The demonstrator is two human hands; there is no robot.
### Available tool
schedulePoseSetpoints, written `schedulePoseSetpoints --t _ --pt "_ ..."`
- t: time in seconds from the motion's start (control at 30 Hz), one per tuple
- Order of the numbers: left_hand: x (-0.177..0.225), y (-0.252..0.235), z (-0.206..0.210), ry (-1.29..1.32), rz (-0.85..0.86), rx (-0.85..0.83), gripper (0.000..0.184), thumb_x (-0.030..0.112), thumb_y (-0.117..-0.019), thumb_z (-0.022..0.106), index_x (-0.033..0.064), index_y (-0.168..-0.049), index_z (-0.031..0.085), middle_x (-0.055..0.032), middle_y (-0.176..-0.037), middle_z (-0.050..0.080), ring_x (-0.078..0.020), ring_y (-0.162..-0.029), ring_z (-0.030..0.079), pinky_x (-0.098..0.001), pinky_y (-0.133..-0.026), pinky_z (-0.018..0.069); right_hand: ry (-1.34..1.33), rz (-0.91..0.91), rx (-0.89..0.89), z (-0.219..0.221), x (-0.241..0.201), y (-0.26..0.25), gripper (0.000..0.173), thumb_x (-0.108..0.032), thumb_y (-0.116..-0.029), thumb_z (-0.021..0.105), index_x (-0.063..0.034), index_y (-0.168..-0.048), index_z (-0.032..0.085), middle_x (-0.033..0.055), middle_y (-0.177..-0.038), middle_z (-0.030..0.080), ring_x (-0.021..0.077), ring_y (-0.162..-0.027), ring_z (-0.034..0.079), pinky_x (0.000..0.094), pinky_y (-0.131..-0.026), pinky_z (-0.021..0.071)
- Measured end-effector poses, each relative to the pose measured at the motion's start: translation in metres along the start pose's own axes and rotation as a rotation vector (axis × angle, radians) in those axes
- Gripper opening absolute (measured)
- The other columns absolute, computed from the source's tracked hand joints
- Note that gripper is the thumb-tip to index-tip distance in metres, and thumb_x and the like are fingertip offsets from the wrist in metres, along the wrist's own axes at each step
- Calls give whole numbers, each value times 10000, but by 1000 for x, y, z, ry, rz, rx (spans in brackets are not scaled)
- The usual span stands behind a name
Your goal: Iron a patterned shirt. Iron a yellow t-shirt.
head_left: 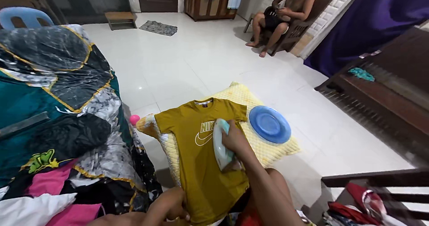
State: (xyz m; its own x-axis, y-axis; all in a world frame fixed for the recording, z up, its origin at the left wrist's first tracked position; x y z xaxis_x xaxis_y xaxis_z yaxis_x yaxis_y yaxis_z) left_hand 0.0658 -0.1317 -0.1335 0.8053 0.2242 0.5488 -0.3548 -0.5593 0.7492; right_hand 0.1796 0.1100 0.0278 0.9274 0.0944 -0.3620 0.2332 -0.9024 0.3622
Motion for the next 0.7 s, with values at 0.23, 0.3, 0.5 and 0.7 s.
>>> schedulePoseSetpoints --t 0.23,0.3,0.5,0.7 --pt "1 4 3 1 -8 -10 435 444 -948 711 16 -1022 740 -203 -1039 714 -382 -1017 676 -643 -914 509 9 74 111 -14 -8 -42 682 -264 -989 587 -118 -1585 289 214 -1179 694 370 -1076 709 574 -904 573" --pt "1 2 4 4 -1 -8 423 433 -946 711 19 -1024 742 -191 -1030 724 -373 -1010 684 -638 -912 514 22 76 118 -9 -1 -26 669 -275 -990 584 -113 -1571 295 211 -1162 695 372 -1055 713 579 -888 578" --pt "-1 -1 5 -7 -34 -33 427 437 -946 711 22 -1041 741 -171 -1071 734 -371 -1052 683 -638 -946 504 34 107 71 -10 3 -15 688 -243 -966 596 -111 -1569 292 208 -1174 691 368 -1062 709 574 -884 576" --pt "1 6 2 -24 -30 -4 452 462 -946 711 17 -1020 738 -173 -1052 735 -365 -1018 689 -632 -926 512 -5 92 111 -38 -5 -87 699 -245 -918 656 -83 -1525 348 264 -1193 677 438 -1110 678 645 -904 541"
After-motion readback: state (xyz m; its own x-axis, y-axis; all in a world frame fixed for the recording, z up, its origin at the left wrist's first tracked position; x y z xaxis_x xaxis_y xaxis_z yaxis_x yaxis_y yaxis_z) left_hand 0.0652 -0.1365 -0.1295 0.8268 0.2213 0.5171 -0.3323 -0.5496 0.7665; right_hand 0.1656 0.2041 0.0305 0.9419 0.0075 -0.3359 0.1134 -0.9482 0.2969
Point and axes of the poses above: each hand's wrist, its own y-axis away from the middle knuckle, its own z-axis out of the palm, x = y × z, the point moved 8 cm from there along -y, towards the middle knuckle
